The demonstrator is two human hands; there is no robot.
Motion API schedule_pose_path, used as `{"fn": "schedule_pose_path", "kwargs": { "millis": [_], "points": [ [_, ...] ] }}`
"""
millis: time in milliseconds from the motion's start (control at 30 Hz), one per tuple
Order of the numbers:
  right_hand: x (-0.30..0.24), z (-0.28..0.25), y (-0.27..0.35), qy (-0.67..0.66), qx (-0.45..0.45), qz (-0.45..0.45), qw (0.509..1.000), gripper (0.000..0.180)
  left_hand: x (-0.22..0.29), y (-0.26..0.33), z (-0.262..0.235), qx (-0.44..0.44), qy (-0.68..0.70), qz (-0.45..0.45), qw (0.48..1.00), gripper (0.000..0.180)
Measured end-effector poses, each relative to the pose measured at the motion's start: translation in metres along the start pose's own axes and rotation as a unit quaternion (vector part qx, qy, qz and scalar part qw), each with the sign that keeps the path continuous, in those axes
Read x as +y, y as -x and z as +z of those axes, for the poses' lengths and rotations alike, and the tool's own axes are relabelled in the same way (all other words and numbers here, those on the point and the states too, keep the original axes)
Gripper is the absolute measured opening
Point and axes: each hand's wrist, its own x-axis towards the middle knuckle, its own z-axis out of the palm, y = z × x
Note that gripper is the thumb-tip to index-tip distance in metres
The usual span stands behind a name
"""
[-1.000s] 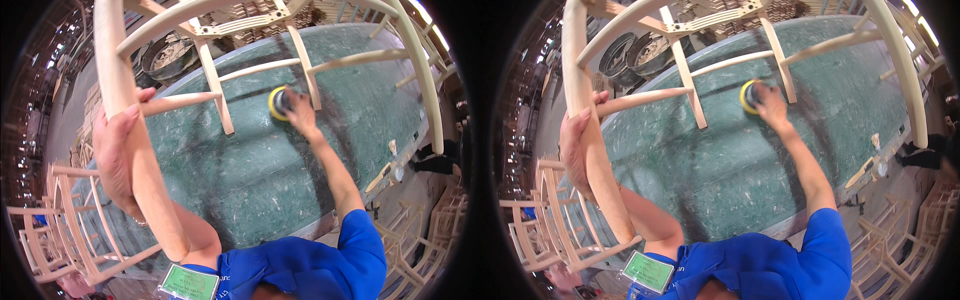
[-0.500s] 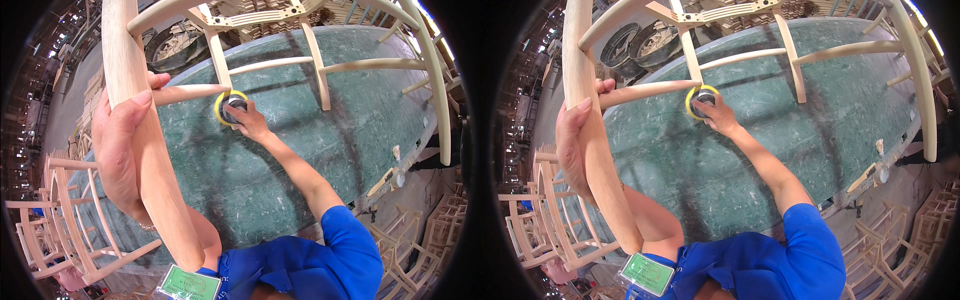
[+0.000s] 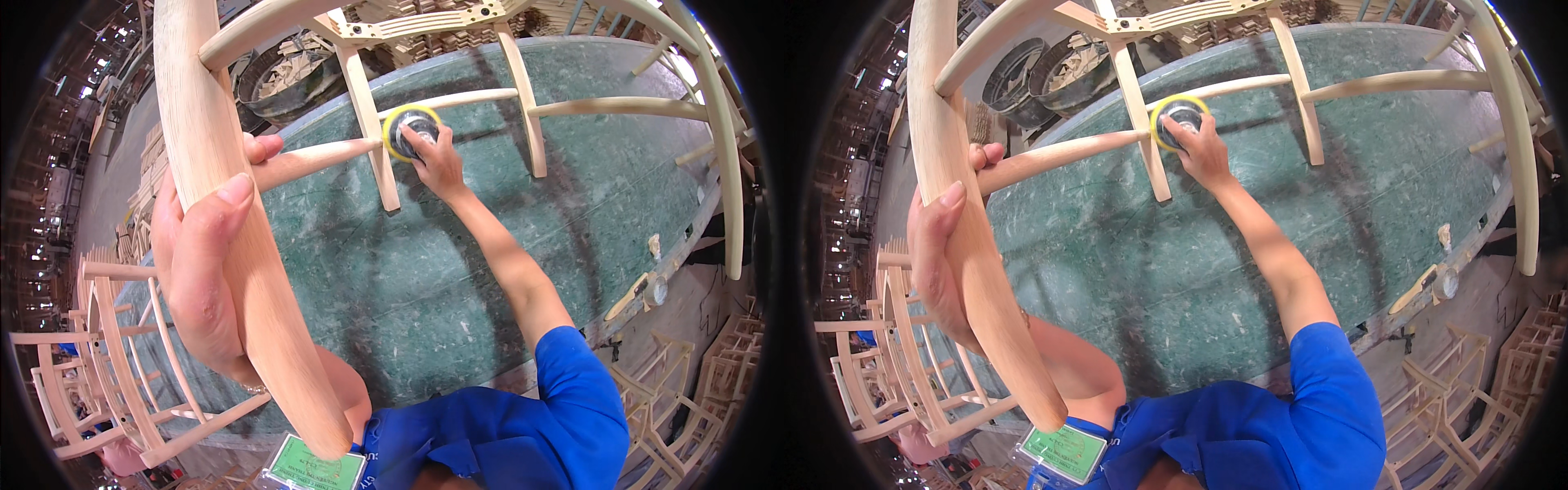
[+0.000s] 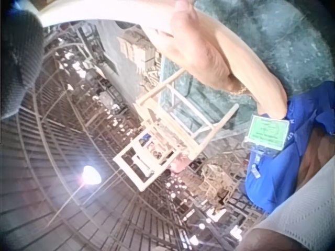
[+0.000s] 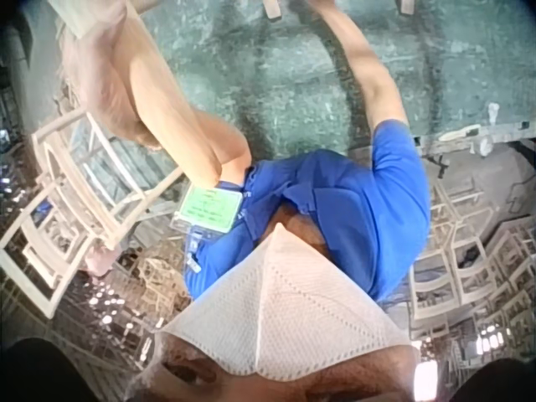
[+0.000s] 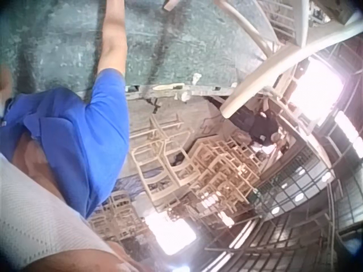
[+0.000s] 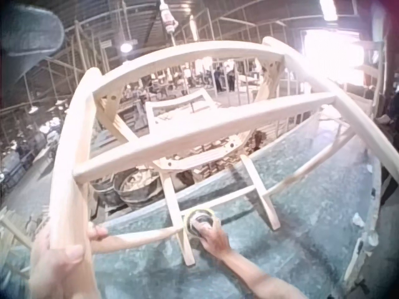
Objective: The person uses a handheld orbital sander to smooth the surfaces of wooden chair frames. They reposition the chair multiple times to access different legs and rails, then switch to a smaller sanding tool for detailed work on curved edges.
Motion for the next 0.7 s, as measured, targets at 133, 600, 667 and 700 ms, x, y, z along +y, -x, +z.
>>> {"fn": "schedule_pose_path", "kwargs": {
  "millis": [133, 600, 667, 700],
  "points": [
    [0.001, 0.004, -0.029, -0.018, 0.033, -0.061, 0.997, 0.079, -0.001, 0.000, -0.002, -0.004, -0.004, 0.008, 1.000, 0.046],
    [-0.014, 0.025, -0.072, -0.042, -0.037, -0.141, 0.988, 0.086, -0.003, 0.003, -0.004, 0.001, 0.008, 0.017, 1.000, 0.040],
    [-0.009, 0.017, -0.063, -0.032, -0.022, -0.116, 0.993, 0.086, -0.001, 0.003, -0.002, 0.007, 0.000, 0.012, 1.000, 0.041],
    [-0.008, 0.013, -0.057, -0.028, -0.025, -0.102, 0.994, 0.084, -0.001, 0.003, -0.001, 0.011, -0.005, 0.009, 1.000, 0.042]
  ]
}}
